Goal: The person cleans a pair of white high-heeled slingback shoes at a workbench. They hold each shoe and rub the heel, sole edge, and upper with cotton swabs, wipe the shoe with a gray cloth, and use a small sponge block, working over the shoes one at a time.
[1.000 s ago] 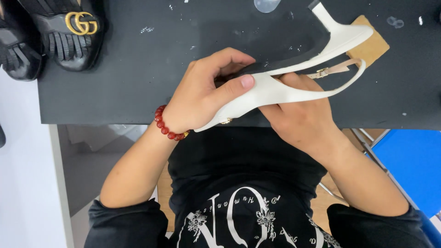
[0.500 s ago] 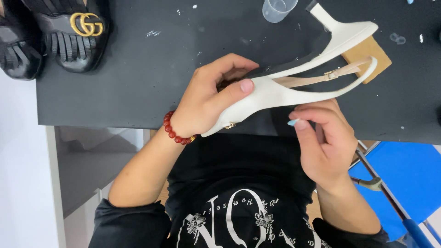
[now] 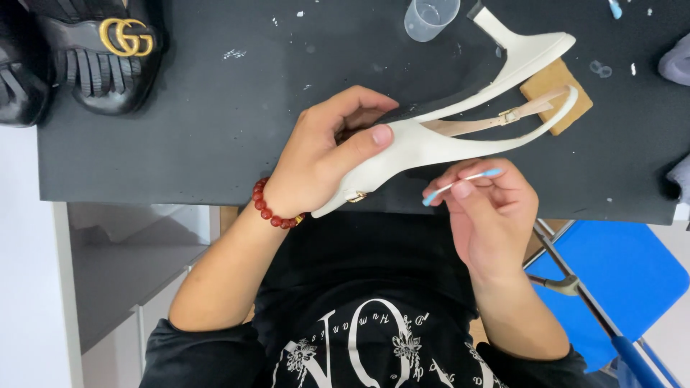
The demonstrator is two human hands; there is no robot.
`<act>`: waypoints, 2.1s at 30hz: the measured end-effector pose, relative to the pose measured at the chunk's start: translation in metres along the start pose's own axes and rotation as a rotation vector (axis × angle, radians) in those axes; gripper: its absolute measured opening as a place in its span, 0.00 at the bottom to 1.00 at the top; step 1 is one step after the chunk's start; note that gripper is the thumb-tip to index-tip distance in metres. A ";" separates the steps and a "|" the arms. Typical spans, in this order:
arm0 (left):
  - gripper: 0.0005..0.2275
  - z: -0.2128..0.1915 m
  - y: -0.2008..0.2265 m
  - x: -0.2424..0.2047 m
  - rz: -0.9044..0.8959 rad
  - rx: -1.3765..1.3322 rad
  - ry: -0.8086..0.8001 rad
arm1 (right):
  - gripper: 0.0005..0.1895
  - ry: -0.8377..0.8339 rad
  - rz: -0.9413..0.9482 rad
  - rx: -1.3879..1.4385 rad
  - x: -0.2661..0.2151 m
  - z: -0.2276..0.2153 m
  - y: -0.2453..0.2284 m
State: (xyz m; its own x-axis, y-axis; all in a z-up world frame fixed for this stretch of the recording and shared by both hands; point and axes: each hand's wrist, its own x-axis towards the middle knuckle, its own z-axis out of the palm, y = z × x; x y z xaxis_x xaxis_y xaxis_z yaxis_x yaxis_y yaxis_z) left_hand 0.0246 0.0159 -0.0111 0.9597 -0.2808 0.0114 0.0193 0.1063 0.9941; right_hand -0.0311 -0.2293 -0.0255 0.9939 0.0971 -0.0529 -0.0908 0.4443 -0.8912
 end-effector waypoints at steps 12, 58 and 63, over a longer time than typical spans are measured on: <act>0.18 0.000 -0.002 -0.004 0.036 0.052 -0.023 | 0.12 -0.182 -0.558 -1.112 0.027 0.035 -0.002; 0.18 -0.001 -0.003 -0.004 0.044 0.022 -0.037 | 0.09 -0.368 -0.453 -1.470 0.037 0.061 -0.042; 0.18 0.000 -0.004 -0.003 0.054 0.043 -0.039 | 0.09 -0.359 -0.416 -1.430 0.036 0.060 -0.040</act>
State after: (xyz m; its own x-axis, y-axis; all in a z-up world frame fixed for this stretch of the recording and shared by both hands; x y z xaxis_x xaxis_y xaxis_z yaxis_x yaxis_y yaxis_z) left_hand 0.0222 0.0164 -0.0150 0.9474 -0.3126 0.0689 -0.0456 0.0813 0.9956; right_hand 0.0047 -0.1898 0.0352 0.8463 0.4836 0.2232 0.5254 -0.6888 -0.4996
